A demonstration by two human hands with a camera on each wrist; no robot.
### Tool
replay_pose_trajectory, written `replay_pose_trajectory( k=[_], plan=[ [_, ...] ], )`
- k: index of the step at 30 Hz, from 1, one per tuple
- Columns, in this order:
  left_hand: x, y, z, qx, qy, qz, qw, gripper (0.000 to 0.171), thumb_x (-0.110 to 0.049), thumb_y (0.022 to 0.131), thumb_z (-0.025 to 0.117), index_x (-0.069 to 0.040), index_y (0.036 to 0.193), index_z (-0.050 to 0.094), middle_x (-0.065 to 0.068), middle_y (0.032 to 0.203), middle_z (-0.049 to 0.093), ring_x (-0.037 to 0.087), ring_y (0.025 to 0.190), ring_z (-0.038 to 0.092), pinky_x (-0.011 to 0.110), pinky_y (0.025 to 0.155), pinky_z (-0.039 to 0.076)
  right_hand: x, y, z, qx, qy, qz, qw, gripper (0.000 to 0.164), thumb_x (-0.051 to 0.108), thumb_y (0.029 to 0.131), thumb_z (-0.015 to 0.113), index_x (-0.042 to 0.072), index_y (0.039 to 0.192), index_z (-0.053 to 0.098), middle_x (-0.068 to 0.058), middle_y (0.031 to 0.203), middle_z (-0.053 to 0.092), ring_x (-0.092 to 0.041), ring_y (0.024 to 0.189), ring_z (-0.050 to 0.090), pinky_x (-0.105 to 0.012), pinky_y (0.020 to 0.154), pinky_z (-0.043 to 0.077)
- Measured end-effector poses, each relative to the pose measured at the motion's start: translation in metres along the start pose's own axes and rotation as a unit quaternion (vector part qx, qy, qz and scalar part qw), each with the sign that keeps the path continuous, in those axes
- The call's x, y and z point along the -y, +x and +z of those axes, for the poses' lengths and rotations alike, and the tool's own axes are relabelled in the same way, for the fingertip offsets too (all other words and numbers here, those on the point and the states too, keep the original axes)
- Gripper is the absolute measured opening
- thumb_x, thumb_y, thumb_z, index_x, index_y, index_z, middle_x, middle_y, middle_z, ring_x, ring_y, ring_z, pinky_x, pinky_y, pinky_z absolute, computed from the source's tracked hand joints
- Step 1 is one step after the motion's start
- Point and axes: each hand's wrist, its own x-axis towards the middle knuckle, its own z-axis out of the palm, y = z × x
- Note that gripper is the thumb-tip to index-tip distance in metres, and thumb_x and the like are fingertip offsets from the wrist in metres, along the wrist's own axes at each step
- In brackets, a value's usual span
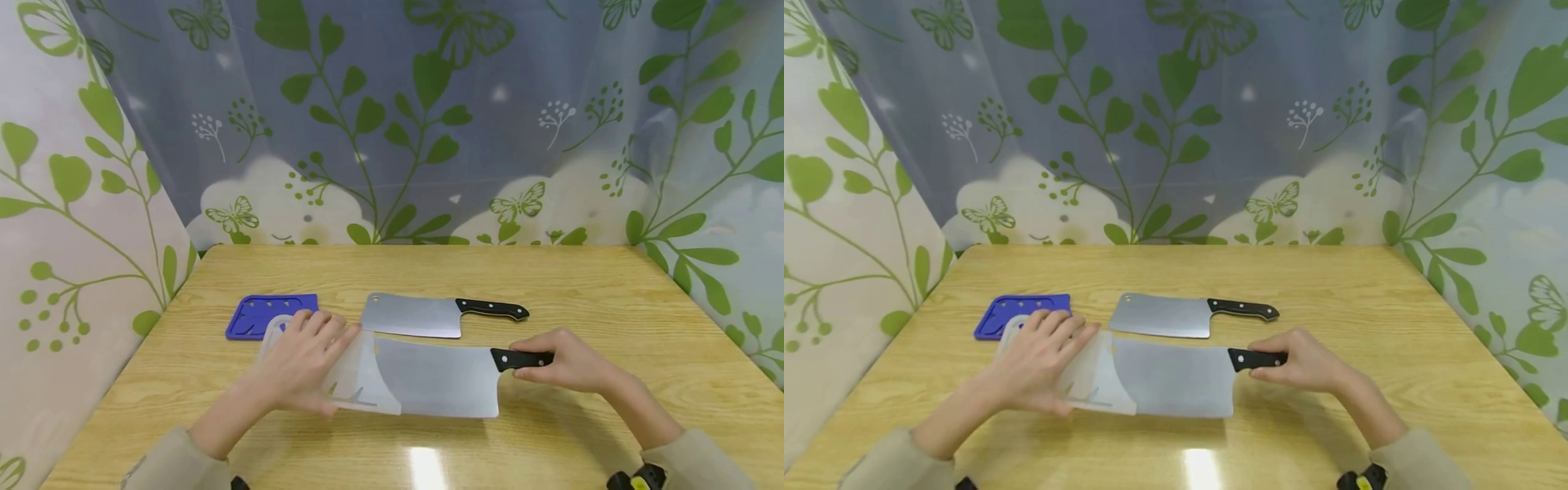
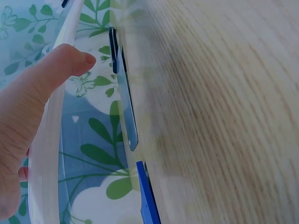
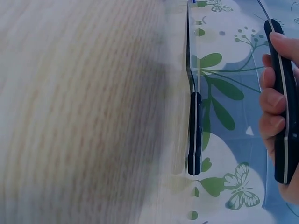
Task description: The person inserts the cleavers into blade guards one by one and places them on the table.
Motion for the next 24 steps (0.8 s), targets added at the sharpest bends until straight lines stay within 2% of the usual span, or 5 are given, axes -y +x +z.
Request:
replay_pose_trajectory(
  k=[3, 9, 17, 20, 24],
  plan=[
    [0.0, 0.001, 0.0, -0.004, -0.002, 0.0, 1.0, 0.11, -0.07, 0.043, 0.067, -0.003, 0.128, 0.05, 0.013, 0.111, 0.053, 0.03, 0.095, 0.048, 0.046, 0.079, 0.039, 0.001, 0.0, -0.002, -0.002, -0.006, -0.004, 1.0, 0.032, 0.009, 0.076, 0.074, -0.008, 0.103, 0.068, -0.016, 0.095, 0.069, -0.001, 0.078, 0.058, -0.022, 0.061, 0.048],
    [0.001, 0.005, -0.001, -0.008, 0.007, 0.004, 0.9999, 0.106, -0.069, 0.044, 0.066, -0.003, 0.126, 0.052, 0.012, 0.11, 0.053, 0.029, 0.095, 0.049, 0.044, 0.078, 0.039, -0.001, 0.0, -0.005, 0.002, -0.001, -0.016, 1.0, 0.031, 0.007, 0.077, 0.073, -0.009, 0.103, 0.067, -0.016, 0.094, 0.069, 0.001, 0.069, 0.053, -0.022, 0.057, 0.045],
    [-0.006, 0.018, 0.003, -0.012, -0.008, 0.04, 0.9991, 0.101, -0.065, 0.047, 0.066, -0.005, 0.127, 0.051, 0.01, 0.111, 0.054, 0.028, 0.096, 0.049, 0.045, 0.08, 0.04, -0.001, 0.008, -0.006, -0.003, -0.05, -0.055, 0.997, 0.031, 0.01, 0.075, 0.075, -0.005, 0.102, 0.069, -0.013, 0.094, 0.069, -0.009, 0.086, 0.063, -0.024, 0.067, 0.052],
    [-0.008, 0.018, 0.004, -0.024, -0.011, 0.03, 0.9992, 0.101, -0.067, 0.047, 0.065, -0.005, 0.126, 0.051, 0.011, 0.111, 0.054, 0.029, 0.095, 0.049, 0.045, 0.078, 0.04, 0.0, 0.007, -0.003, -0.001, -0.036, -0.042, 0.998, 0.03, 0.011, 0.078, 0.073, -0.005, 0.103, 0.069, -0.011, 0.094, 0.07, -0.003, 0.077, 0.062, -0.023, 0.063, 0.05],
    [-0.009, 0.019, 0.004, -0.027, -0.013, 0.015, 0.9994, 0.1, -0.069, 0.049, 0.063, -0.005, 0.126, 0.051, 0.011, 0.111, 0.054, 0.027, 0.095, 0.049, 0.043, 0.078, 0.039, 0.005, 0.011, 0.006, 0.001, -0.003, -0.005, 1.0, 0.03, 0.013, 0.081, 0.07, -0.005, 0.106, 0.068, -0.009, 0.094, 0.069, 0.003, 0.059, 0.048, -0.021, 0.053, 0.044]
  ],
)
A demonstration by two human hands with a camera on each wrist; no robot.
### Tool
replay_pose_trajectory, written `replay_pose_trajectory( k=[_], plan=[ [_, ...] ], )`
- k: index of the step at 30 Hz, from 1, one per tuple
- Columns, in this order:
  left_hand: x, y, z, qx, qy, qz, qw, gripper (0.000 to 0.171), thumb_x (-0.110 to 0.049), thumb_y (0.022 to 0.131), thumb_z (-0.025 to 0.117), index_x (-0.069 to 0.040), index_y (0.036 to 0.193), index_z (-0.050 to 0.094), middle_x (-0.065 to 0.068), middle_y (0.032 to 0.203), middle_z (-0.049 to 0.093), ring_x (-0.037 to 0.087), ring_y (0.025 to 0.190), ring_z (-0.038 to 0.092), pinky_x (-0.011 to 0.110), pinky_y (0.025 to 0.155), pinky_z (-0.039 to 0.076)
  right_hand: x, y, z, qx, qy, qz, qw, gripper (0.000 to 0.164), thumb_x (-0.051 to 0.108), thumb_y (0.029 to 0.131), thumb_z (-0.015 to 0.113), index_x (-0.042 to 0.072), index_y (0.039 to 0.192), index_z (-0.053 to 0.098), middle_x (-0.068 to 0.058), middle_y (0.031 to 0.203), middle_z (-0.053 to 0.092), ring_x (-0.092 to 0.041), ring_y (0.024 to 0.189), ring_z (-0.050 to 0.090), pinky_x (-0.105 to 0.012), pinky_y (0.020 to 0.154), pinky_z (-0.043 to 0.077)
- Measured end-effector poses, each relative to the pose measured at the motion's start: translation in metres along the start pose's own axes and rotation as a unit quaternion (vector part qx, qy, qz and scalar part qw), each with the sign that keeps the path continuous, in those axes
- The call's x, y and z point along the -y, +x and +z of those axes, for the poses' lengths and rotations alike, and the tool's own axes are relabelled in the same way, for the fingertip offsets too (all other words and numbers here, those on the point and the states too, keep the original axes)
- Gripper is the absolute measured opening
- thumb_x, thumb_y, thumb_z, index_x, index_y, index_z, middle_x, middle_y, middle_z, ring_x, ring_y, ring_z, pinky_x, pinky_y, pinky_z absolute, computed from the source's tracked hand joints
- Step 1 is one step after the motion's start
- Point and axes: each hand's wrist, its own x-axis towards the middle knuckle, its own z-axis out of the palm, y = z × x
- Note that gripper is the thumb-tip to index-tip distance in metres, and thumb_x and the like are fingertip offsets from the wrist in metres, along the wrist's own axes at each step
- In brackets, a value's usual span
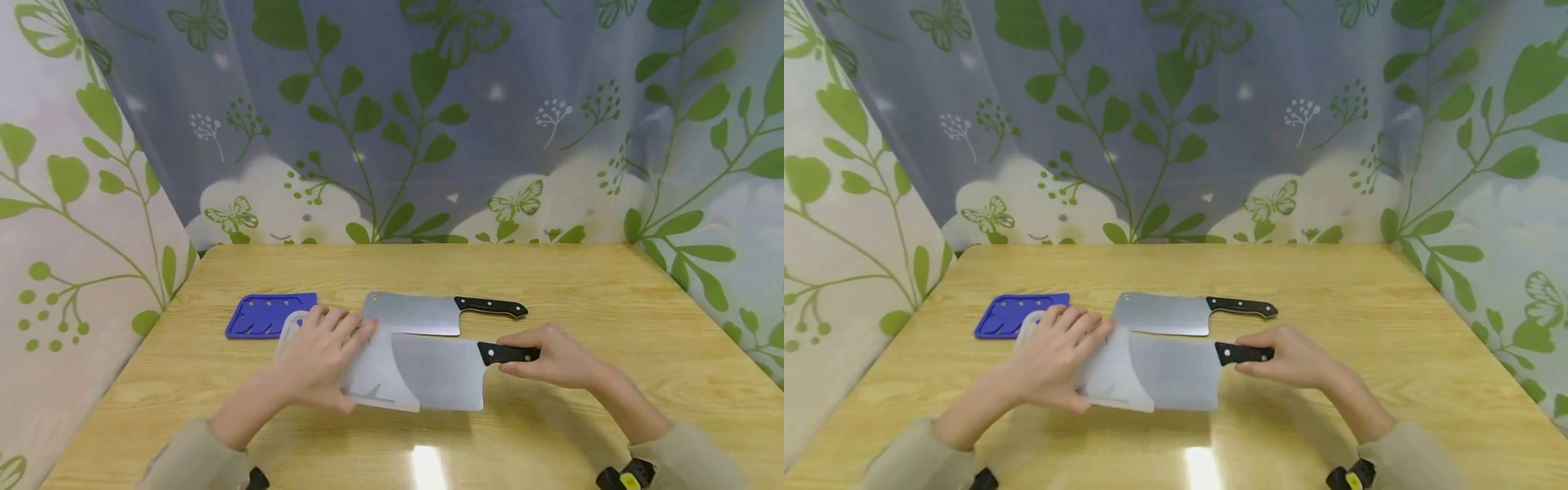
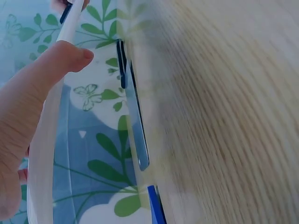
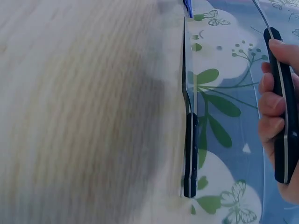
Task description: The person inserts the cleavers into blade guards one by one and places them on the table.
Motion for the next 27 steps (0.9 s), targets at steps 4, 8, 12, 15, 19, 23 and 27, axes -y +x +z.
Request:
replay_pose_trajectory(
  k=[4, 8, 12, 15, 19, 23, 27],
  plan=[
    [-0.003, 0.006, 0.002, 0.011, -0.001, -0.001, 0.9999, 0.1, -0.068, 0.05, 0.064, -0.005, 0.126, 0.05, 0.01, 0.111, 0.054, 0.026, 0.094, 0.048, 0.042, 0.079, 0.039, 0.006, 0.007, 0.007, 0.011, 0.008, 0.04, 0.999, 0.035, 0.018, 0.083, 0.069, -0.005, 0.109, 0.066, -0.013, 0.098, 0.068, 0.001, 0.057, 0.046, -0.021, 0.053, 0.042],
    [-0.009, 0.011, 0.004, 0.027, 0.006, 0.001, 0.9996, 0.1, -0.067, 0.05, 0.064, -0.005, 0.128, 0.049, 0.009, 0.111, 0.053, 0.025, 0.095, 0.047, 0.042, 0.079, 0.039, 0.011, 0.015, 0.015, 0.023, 0.005, 0.076, 0.997, 0.04, 0.024, 0.084, 0.068, -0.005, 0.112, 0.065, -0.016, 0.105, 0.066, -0.001, 0.066, 0.051, -0.022, 0.059, 0.044],
    [-0.014, 0.015, 0.005, 0.04, 0.019, 0.002, 0.999, 0.102, -0.069, 0.05, 0.063, -0.006, 0.128, 0.048, 0.009, 0.111, 0.053, 0.025, 0.096, 0.047, 0.042, 0.08, 0.039, 0.015, 0.025, 0.026, 0.02, 0.014, 0.078, 0.997, 0.038, 0.025, 0.084, 0.068, -0.002, 0.111, 0.066, -0.012, 0.103, 0.067, -0.001, 0.064, 0.05, -0.022, 0.057, 0.043],
    [-0.016, 0.018, 0.006, 0.049, 0.025, 0.002, 0.9985, 0.104, -0.07, 0.05, 0.063, -0.005, 0.129, 0.047, 0.009, 0.112, 0.053, 0.025, 0.097, 0.047, 0.042, 0.081, 0.039, 0.017, 0.032, 0.033, 0.014, 0.02, 0.074, 0.997, 0.036, 0.025, 0.084, 0.068, -0.001, 0.109, 0.067, -0.009, 0.101, 0.068, -0.001, 0.062, 0.049, -0.021, 0.055, 0.043],
    [-0.016, 0.019, 0.006, 0.053, 0.033, -0.002, 0.9981, 0.105, -0.071, 0.05, 0.064, -0.005, 0.13, 0.047, 0.01, 0.114, 0.053, 0.026, 0.098, 0.048, 0.043, 0.082, 0.04, 0.019, 0.039, 0.039, 0.005, 0.011, 0.078, 0.997, 0.033, 0.025, 0.083, 0.068, 0.002, 0.107, 0.069, -0.006, 0.097, 0.069, -0.003, 0.064, 0.05, -0.021, 0.054, 0.043],
    [-0.014, 0.019, 0.004, 0.051, 0.042, -0.008, 0.9978, 0.106, -0.07, 0.049, 0.065, -0.004, 0.13, 0.048, 0.011, 0.115, 0.054, 0.026, 0.098, 0.049, 0.045, 0.083, 0.041, 0.02, 0.045, 0.04, -0.01, 0.002, 0.083, 0.997, 0.032, 0.025, 0.082, 0.069, 0.003, 0.105, 0.07, -0.006, 0.097, 0.069, -0.003, 0.066, 0.052, -0.022, 0.057, 0.045],
    [-0.011, 0.019, 0.003, 0.044, 0.044, -0.012, 0.998, 0.107, -0.07, 0.048, 0.067, -0.004, 0.13, 0.048, 0.011, 0.116, 0.054, 0.027, 0.1, 0.05, 0.046, 0.084, 0.041, 0.021, 0.05, 0.038, -0.02, 0.005, 0.081, 0.996, 0.033, 0.023, 0.08, 0.071, 0.002, 0.105, 0.07, -0.007, 0.096, 0.069, 0.0, 0.059, 0.048, -0.021, 0.056, 0.043]
  ],
)
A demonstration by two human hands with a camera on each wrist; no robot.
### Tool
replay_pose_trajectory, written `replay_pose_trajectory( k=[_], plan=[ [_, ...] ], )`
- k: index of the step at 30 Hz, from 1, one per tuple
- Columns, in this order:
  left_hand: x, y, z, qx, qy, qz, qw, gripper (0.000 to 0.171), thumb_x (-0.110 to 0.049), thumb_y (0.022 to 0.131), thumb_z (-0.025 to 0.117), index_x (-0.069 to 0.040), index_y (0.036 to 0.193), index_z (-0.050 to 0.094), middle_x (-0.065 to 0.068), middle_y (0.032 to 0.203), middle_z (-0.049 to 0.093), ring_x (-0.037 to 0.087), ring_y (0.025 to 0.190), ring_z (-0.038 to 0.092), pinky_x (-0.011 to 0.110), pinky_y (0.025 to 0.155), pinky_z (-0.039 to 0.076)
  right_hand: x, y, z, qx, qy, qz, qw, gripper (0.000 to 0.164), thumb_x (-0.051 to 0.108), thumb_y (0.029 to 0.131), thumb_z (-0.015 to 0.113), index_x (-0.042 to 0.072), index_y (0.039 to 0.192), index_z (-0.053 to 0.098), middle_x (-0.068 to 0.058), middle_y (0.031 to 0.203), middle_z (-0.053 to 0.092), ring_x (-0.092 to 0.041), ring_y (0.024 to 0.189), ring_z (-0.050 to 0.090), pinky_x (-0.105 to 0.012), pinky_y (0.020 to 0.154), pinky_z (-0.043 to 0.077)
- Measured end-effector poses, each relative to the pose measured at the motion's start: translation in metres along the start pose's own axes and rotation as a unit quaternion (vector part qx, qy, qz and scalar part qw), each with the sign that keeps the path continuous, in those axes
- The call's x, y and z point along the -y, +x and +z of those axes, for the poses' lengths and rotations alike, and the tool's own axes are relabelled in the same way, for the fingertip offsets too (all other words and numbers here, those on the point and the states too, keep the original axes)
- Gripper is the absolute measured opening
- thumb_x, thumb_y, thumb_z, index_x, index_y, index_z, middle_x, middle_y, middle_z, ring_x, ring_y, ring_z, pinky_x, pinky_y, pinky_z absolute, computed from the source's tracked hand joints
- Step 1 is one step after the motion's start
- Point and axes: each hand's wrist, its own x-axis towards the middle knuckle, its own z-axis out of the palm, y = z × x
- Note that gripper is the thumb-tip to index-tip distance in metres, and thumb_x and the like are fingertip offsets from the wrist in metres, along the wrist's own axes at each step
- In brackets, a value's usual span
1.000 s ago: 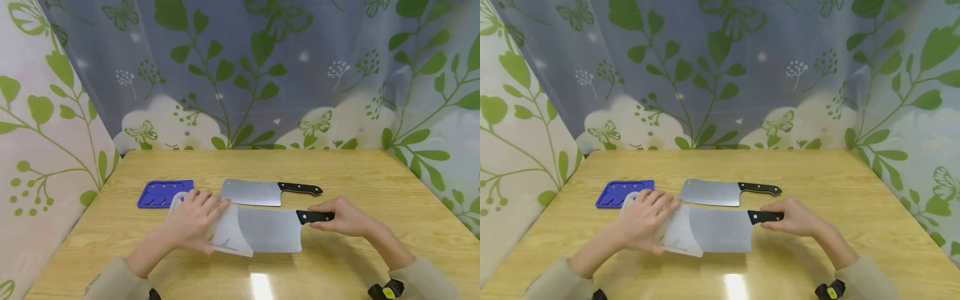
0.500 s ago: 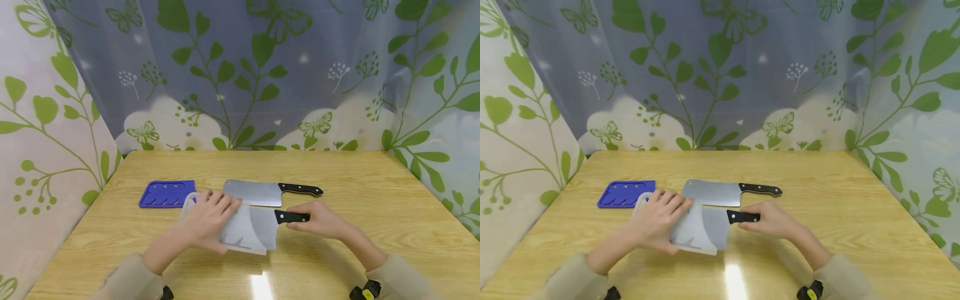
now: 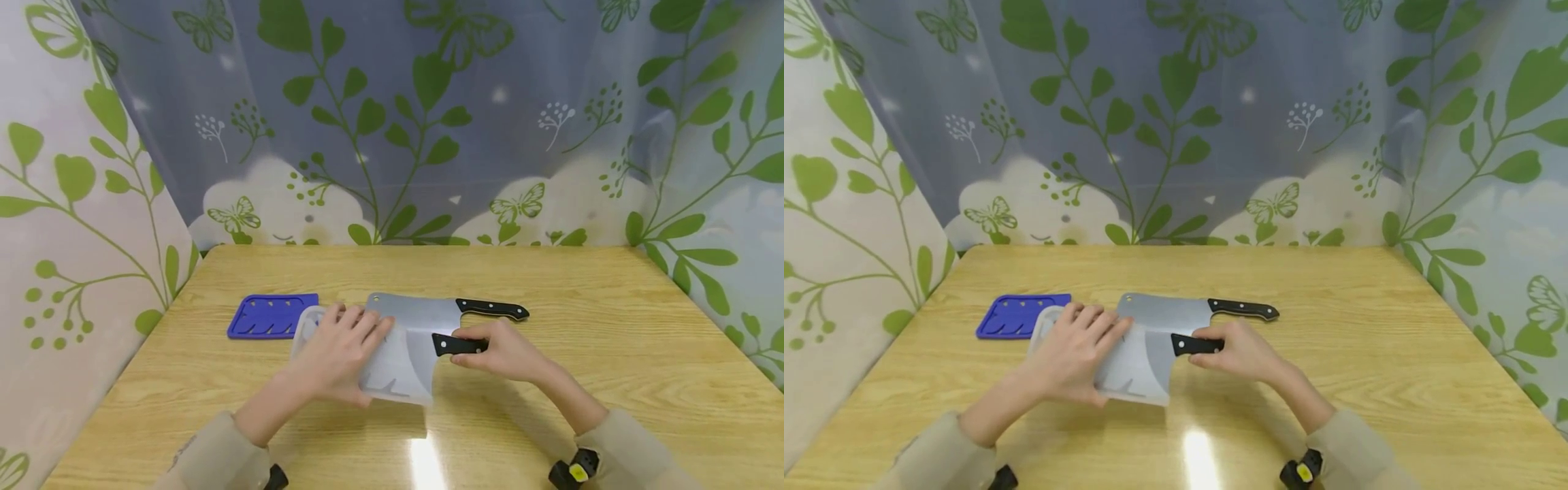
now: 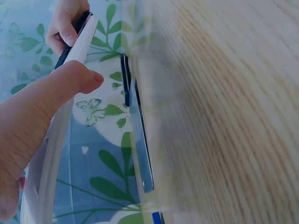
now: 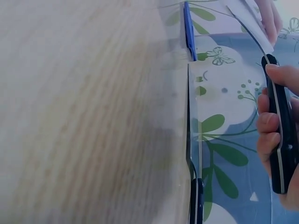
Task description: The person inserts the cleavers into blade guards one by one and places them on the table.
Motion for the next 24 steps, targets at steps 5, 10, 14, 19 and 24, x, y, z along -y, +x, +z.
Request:
replay_pose_trajectory(
  k=[5, 10, 14, 19, 24],
  plan=[
    [0.002, 0.0, 0.0, -0.002, 0.003, -0.003, 1.0, 0.109, -0.071, 0.047, 0.068, -0.004, 0.13, 0.048, 0.012, 0.117, 0.054, 0.029, 0.101, 0.051, 0.047, 0.085, 0.041, 0.0, 0.002, -0.001, 0.001, 0.0, 0.01, 1.0, 0.035, 0.024, 0.08, 0.071, 0.001, 0.106, 0.069, -0.006, 0.094, 0.069, 0.0, 0.054, 0.045, -0.022, 0.054, 0.042],
    [0.0, -0.002, 0.002, 0.005, 0.0, 0.0, 1.0, 0.108, -0.072, 0.05, 0.066, -0.003, 0.131, 0.047, 0.013, 0.116, 0.054, 0.028, 0.101, 0.05, 0.046, 0.085, 0.041, -0.001, 0.001, 0.001, 0.002, -0.018, 0.019, 1.0, 0.035, 0.027, 0.079, 0.071, 0.003, 0.105, 0.07, -0.007, 0.099, 0.068, -0.003, 0.072, 0.055, -0.023, 0.063, 0.046],
    [-0.002, -0.004, 0.003, -0.003, -0.003, -0.002, 1.0, 0.108, -0.072, 0.05, 0.065, -0.003, 0.131, 0.047, 0.012, 0.115, 0.054, 0.028, 0.1, 0.05, 0.045, 0.084, 0.04, -0.003, 0.001, 0.0, 0.017, -0.011, 0.02, 1.0, 0.038, 0.029, 0.08, 0.071, 0.003, 0.107, 0.068, -0.007, 0.099, 0.068, -0.003, 0.062, 0.051, -0.023, 0.056, 0.044],
    [-0.004, -0.007, 0.003, -0.007, -0.002, -0.006, 1.0, 0.108, -0.072, 0.051, 0.063, -0.002, 0.131, 0.046, 0.012, 0.114, 0.053, 0.027, 0.098, 0.049, 0.044, 0.081, 0.04, -0.005, 0.0, -0.004, 0.034, -0.028, -0.008, 0.999, 0.039, 0.029, 0.081, 0.071, 0.003, 0.11, 0.067, -0.007, 0.102, 0.067, -0.009, 0.076, 0.06, -0.028, 0.065, 0.049],
    [-0.006, -0.013, 0.004, -0.006, -0.005, -0.011, 0.9999, 0.107, -0.073, 0.051, 0.062, -0.002, 0.131, 0.046, 0.011, 0.113, 0.053, 0.026, 0.096, 0.049, 0.043, 0.079, 0.04, -0.004, -0.002, -0.003, 0.033, -0.066, -0.042, 0.996, 0.039, 0.029, 0.081, 0.071, 0.004, 0.11, 0.067, -0.007, 0.105, 0.067, -0.02, 0.094, 0.063, -0.034, 0.076, 0.05]
  ],
)
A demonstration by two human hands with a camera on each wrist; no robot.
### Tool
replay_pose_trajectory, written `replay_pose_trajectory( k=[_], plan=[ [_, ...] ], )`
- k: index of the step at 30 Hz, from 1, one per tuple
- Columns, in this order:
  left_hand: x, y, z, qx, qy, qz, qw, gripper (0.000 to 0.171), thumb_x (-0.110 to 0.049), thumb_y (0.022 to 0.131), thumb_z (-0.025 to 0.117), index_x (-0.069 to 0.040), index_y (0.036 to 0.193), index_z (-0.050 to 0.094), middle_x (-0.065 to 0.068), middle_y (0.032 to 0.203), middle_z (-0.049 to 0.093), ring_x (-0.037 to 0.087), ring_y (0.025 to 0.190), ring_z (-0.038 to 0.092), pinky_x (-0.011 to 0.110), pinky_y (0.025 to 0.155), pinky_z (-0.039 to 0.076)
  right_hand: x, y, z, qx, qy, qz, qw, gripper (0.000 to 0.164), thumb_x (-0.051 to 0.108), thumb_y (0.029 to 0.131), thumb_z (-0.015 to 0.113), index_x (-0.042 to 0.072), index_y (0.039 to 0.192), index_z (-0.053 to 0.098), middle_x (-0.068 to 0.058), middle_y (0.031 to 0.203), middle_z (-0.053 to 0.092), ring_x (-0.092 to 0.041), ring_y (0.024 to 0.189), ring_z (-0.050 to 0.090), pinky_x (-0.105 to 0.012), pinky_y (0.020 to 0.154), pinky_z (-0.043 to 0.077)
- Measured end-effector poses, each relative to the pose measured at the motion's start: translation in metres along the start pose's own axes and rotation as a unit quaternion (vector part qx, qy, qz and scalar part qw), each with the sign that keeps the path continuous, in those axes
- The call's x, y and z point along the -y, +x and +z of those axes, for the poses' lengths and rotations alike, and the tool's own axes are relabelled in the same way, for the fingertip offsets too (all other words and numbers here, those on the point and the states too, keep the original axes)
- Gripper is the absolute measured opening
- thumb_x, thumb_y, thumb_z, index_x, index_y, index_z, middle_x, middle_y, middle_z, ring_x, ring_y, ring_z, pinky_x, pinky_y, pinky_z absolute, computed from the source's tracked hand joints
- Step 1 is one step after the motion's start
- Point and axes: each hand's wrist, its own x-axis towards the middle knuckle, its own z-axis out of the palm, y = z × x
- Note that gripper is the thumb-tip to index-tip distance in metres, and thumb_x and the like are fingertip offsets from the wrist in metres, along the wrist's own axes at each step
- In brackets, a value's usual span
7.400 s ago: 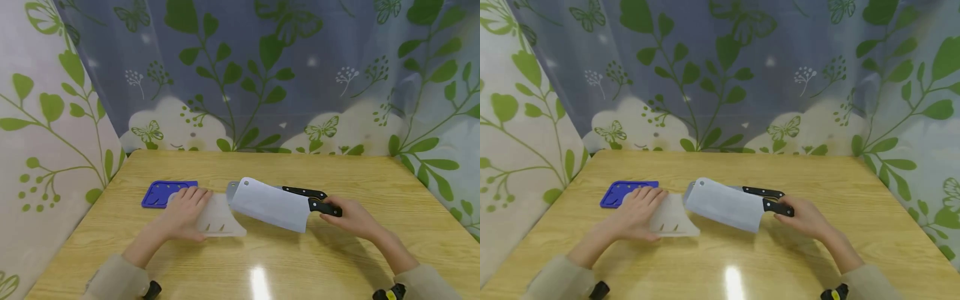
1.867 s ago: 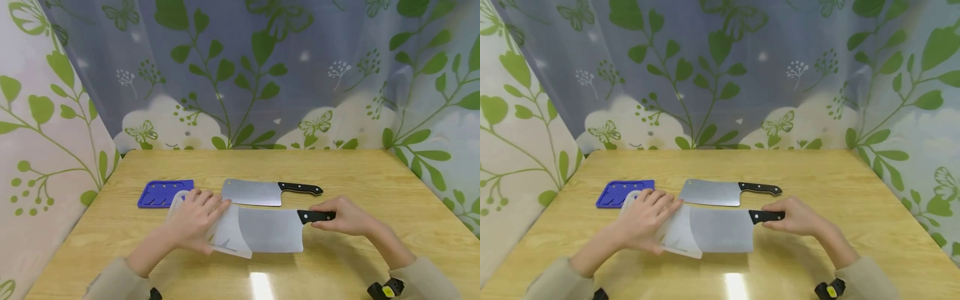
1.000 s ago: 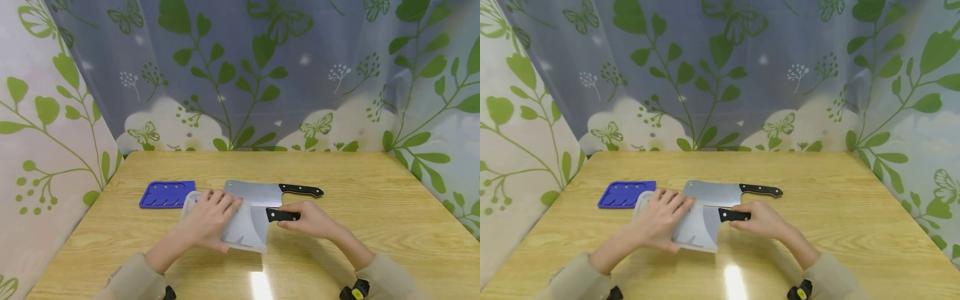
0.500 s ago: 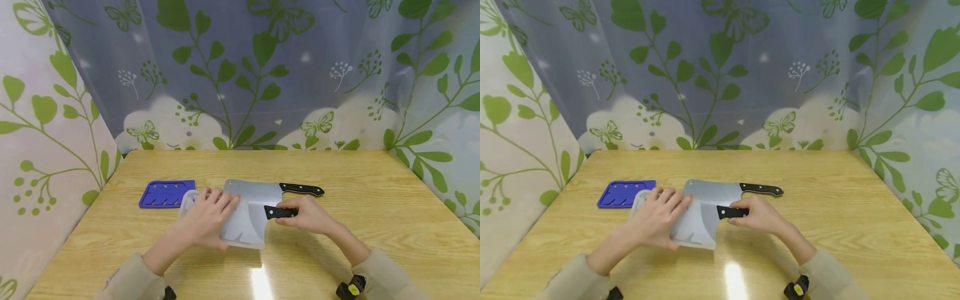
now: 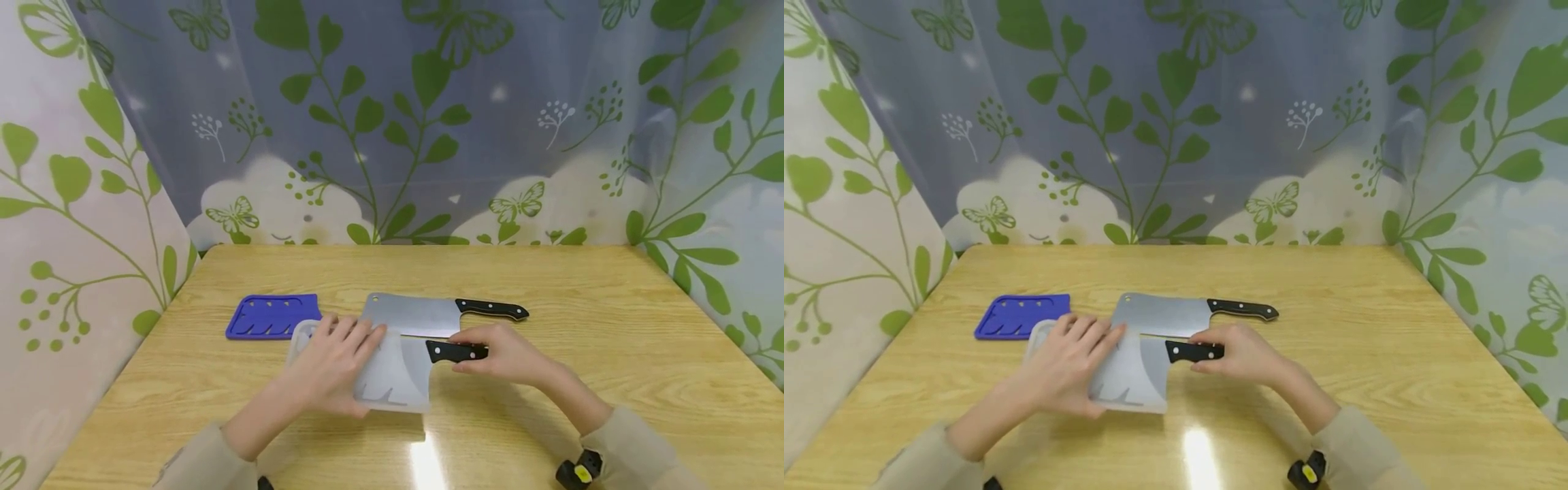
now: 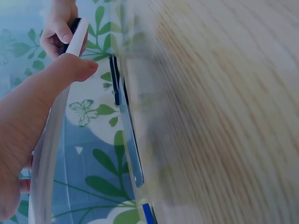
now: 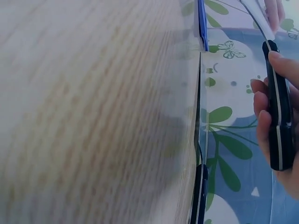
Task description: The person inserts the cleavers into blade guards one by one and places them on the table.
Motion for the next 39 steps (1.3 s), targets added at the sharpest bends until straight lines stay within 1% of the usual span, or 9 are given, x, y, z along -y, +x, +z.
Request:
replay_pose_trajectory(
  k=[4, 10, 15, 20, 24, 28, 31, 35, 39],
  plan=[
    [0.0, -0.006, 0.0, 0.016, -0.006, -0.011, 0.9998, 0.106, -0.072, 0.052, 0.061, -0.002, 0.13, 0.046, 0.011, 0.113, 0.053, 0.025, 0.094, 0.049, 0.042, 0.079, 0.039, 0.001, -0.001, 0.003, -0.005, -0.03, -0.016, 0.999, 0.037, 0.027, 0.08, 0.071, 0.007, 0.111, 0.067, -0.005, 0.104, 0.066, -0.02, 0.093, 0.062, -0.035, 0.075, 0.05],
    [0.004, -0.016, 0.002, 0.047, -0.019, -0.035, 0.9981, 0.105, -0.071, 0.054, 0.062, -0.003, 0.131, 0.045, 0.011, 0.113, 0.053, 0.025, 0.096, 0.049, 0.044, 0.08, 0.039, -0.003, -0.002, 0.008, -0.009, -0.005, -0.001, 1.0, 0.035, 0.015, 0.079, 0.073, 0.005, 0.112, 0.065, -0.007, 0.106, 0.065, -0.022, 0.093, 0.061, -0.035, 0.074, 0.049],
    [0.008, -0.024, 0.003, 0.06, -0.024, -0.032, 0.9974, 0.107, -0.073, 0.053, 0.062, -0.002, 0.132, 0.046, 0.012, 0.113, 0.054, 0.027, 0.098, 0.049, 0.044, 0.08, 0.041, -0.002, 0.001, 0.016, 0.002, -0.006, 0.01, 1.0, 0.033, 0.012, 0.078, 0.073, 0.006, 0.11, 0.066, -0.006, 0.105, 0.064, -0.02, 0.093, 0.059, -0.035, 0.076, 0.048],
    [0.012, -0.031, 0.006, 0.079, -0.038, -0.028, 0.9957, 0.107, -0.076, 0.054, 0.06, -0.002, 0.131, 0.047, 0.011, 0.114, 0.053, 0.026, 0.099, 0.048, 0.043, 0.079, 0.041, 0.001, 0.007, 0.023, 0.018, -0.009, 0.008, 1.0, 0.031, 0.011, 0.078, 0.072, 0.007, 0.108, 0.066, 0.0, 0.098, 0.062, -0.012, 0.083, 0.054, -0.029, 0.07, 0.045],
    [0.017, -0.037, 0.008, 0.112, -0.067, -0.035, 0.9908, 0.108, -0.076, 0.055, 0.061, -0.002, 0.132, 0.046, 0.011, 0.116, 0.052, 0.026, 0.102, 0.047, 0.043, 0.08, 0.04, 0.003, 0.014, 0.029, 0.03, -0.032, 0.002, 0.999, 0.031, 0.011, 0.079, 0.072, 0.007, 0.108, 0.065, 0.001, 0.096, 0.059, -0.01, 0.082, 0.052, -0.028, 0.07, 0.045],
    [0.021, -0.042, 0.013, 0.15, -0.096, -0.047, 0.983, 0.109, -0.076, 0.055, 0.062, -0.003, 0.134, 0.044, 0.011, 0.12, 0.051, 0.026, 0.107, 0.047, 0.043, 0.084, 0.04, 0.006, 0.021, 0.034, 0.044, -0.051, 0.002, 0.998, 0.03, 0.011, 0.079, 0.071, 0.006, 0.108, 0.065, 0.0, 0.095, 0.059, -0.012, 0.084, 0.053, -0.03, 0.073, 0.046],
    [0.023, -0.045, 0.015, 0.17, -0.111, -0.051, 0.9779, 0.109, -0.075, 0.056, 0.062, -0.003, 0.136, 0.042, 0.013, 0.124, 0.05, 0.027, 0.11, 0.047, 0.044, 0.086, 0.041, 0.008, 0.024, 0.037, 0.052, -0.057, 0.006, 0.997, 0.03, 0.013, 0.078, 0.072, 0.006, 0.107, 0.066, -0.001, 0.095, 0.06, -0.013, 0.084, 0.054, -0.032, 0.075, 0.047],
    [0.024, -0.048, 0.018, 0.186, -0.116, -0.049, 0.9744, 0.109, -0.076, 0.058, 0.062, -0.002, 0.137, 0.041, 0.013, 0.127, 0.049, 0.028, 0.113, 0.046, 0.045, 0.088, 0.04, 0.006, 0.028, 0.04, 0.063, -0.04, 0.02, 0.997, 0.031, 0.014, 0.078, 0.072, 0.005, 0.106, 0.066, -0.001, 0.095, 0.06, -0.013, 0.085, 0.054, -0.032, 0.075, 0.045],
    [0.026, -0.049, 0.02, 0.189, -0.111, -0.046, 0.9747, 0.108, -0.075, 0.059, 0.061, -0.003, 0.137, 0.041, 0.013, 0.127, 0.049, 0.027, 0.112, 0.046, 0.044, 0.088, 0.04, 0.003, 0.03, 0.043, 0.067, 0.004, 0.048, 0.997, 0.032, 0.014, 0.078, 0.072, 0.004, 0.107, 0.066, -0.002, 0.097, 0.06, -0.015, 0.088, 0.054, -0.032, 0.077, 0.045]
  ],
)
